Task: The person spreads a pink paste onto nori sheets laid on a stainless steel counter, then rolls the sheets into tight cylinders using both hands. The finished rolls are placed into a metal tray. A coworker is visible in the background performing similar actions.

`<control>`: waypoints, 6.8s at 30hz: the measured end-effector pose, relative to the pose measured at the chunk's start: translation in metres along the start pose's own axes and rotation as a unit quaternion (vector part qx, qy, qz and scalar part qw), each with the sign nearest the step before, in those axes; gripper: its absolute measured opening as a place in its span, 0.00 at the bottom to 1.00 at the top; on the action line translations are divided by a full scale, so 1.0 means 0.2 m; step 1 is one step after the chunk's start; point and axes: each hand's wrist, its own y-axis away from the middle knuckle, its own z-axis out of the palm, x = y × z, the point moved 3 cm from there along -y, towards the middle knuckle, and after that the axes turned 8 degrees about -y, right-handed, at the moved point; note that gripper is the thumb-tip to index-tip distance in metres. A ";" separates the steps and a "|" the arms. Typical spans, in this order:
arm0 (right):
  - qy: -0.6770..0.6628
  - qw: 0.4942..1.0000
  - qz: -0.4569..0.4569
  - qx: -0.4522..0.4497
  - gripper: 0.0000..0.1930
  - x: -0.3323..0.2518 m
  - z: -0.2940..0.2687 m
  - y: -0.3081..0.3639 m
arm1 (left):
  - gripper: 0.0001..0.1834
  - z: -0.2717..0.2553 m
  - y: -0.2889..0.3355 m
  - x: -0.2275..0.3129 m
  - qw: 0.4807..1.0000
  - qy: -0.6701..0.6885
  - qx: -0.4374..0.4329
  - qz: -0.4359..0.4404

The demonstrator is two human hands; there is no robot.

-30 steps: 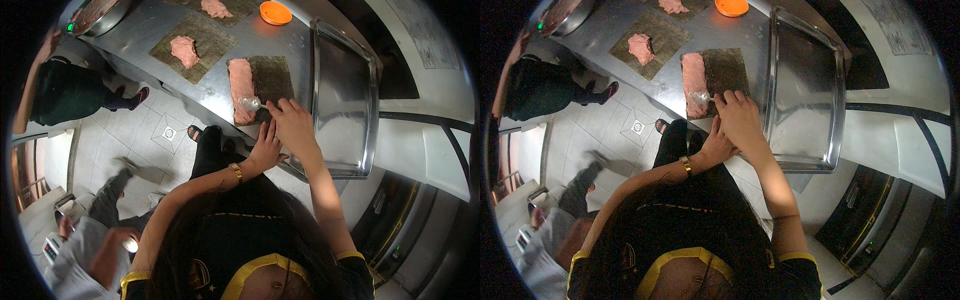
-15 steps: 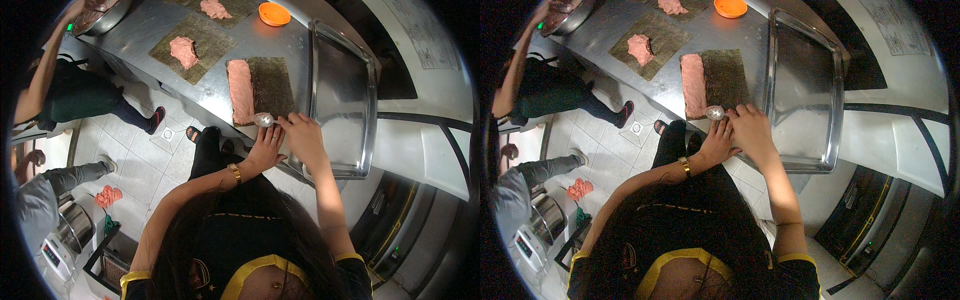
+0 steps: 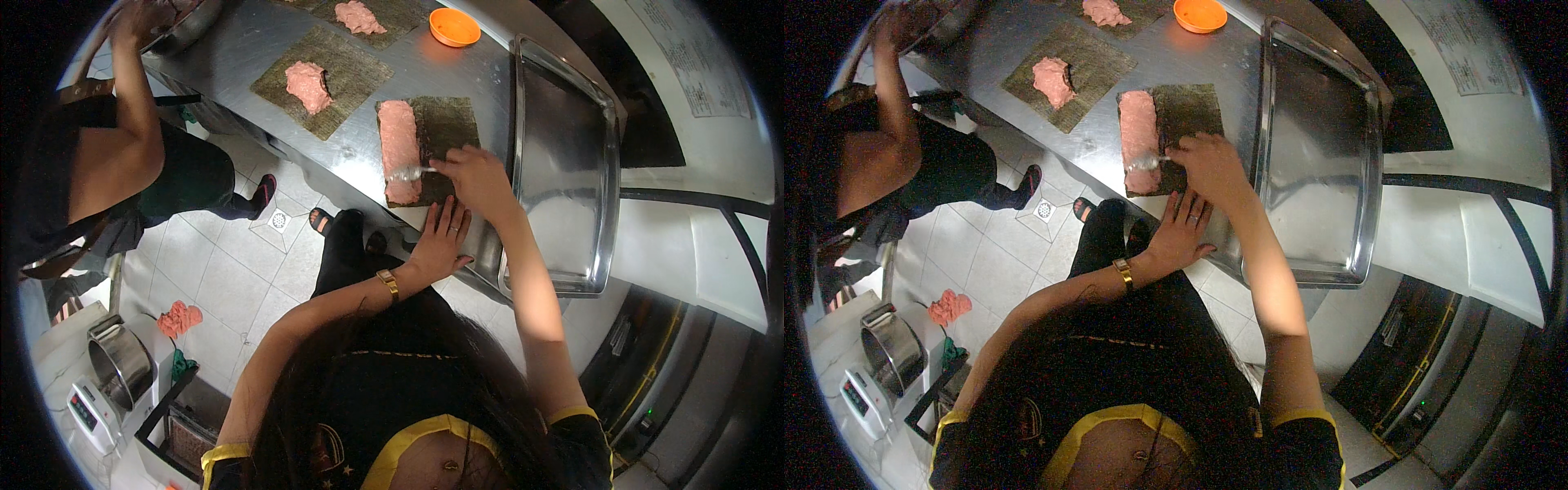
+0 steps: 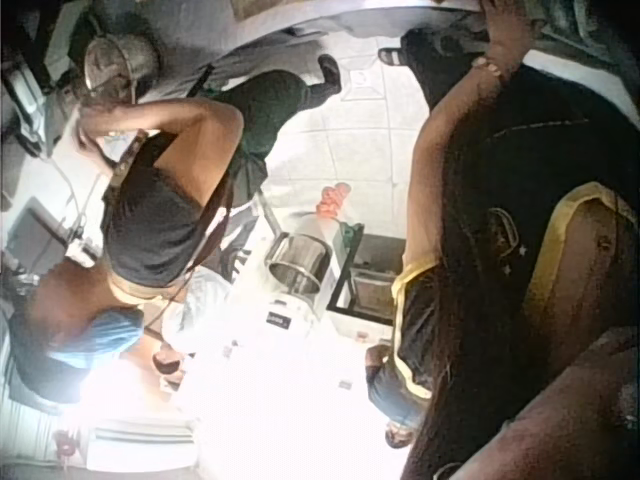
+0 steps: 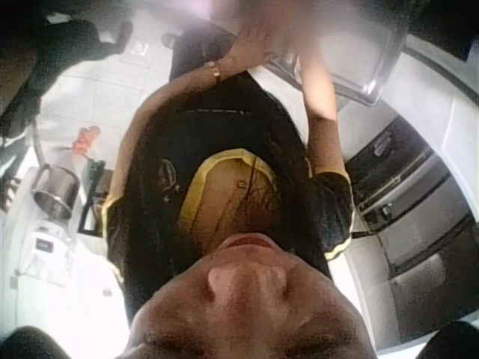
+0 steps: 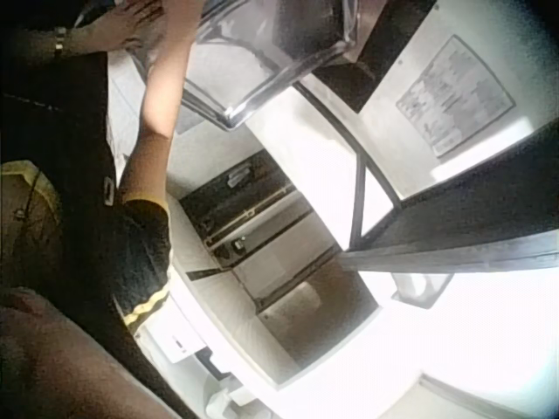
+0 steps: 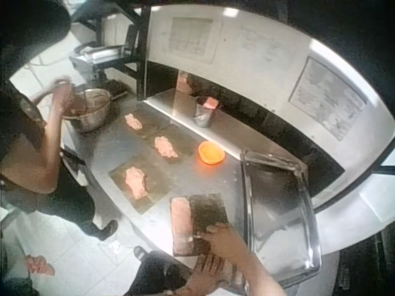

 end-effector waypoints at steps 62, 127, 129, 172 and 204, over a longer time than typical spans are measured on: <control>-0.275 0.911 0.305 0.047 0.13 -0.23 0.11 0.41 | 0.40 -0.03 0.01 0.00 0.993 -0.113 0.010 -0.041; -0.256 0.942 0.217 -0.019 0.24 -0.31 0.19 0.48 | 0.35 0.05 0.05 0.03 0.979 -0.191 -0.029 -0.063; -0.259 0.939 0.224 -0.032 0.24 -0.31 0.19 0.48 | 0.35 0.06 0.05 0.03 0.979 -0.193 -0.027 -0.062; -0.620 0.750 0.168 0.158 0.15 0.10 0.37 0.37 | 0.37 0.08 0.05 0.06 0.974 -0.214 0.056 -0.056; -0.221 0.934 0.257 0.114 0.14 0.01 0.14 0.34 | 0.30 0.04 -0.03 0.04 0.979 -0.200 -0.015 -0.026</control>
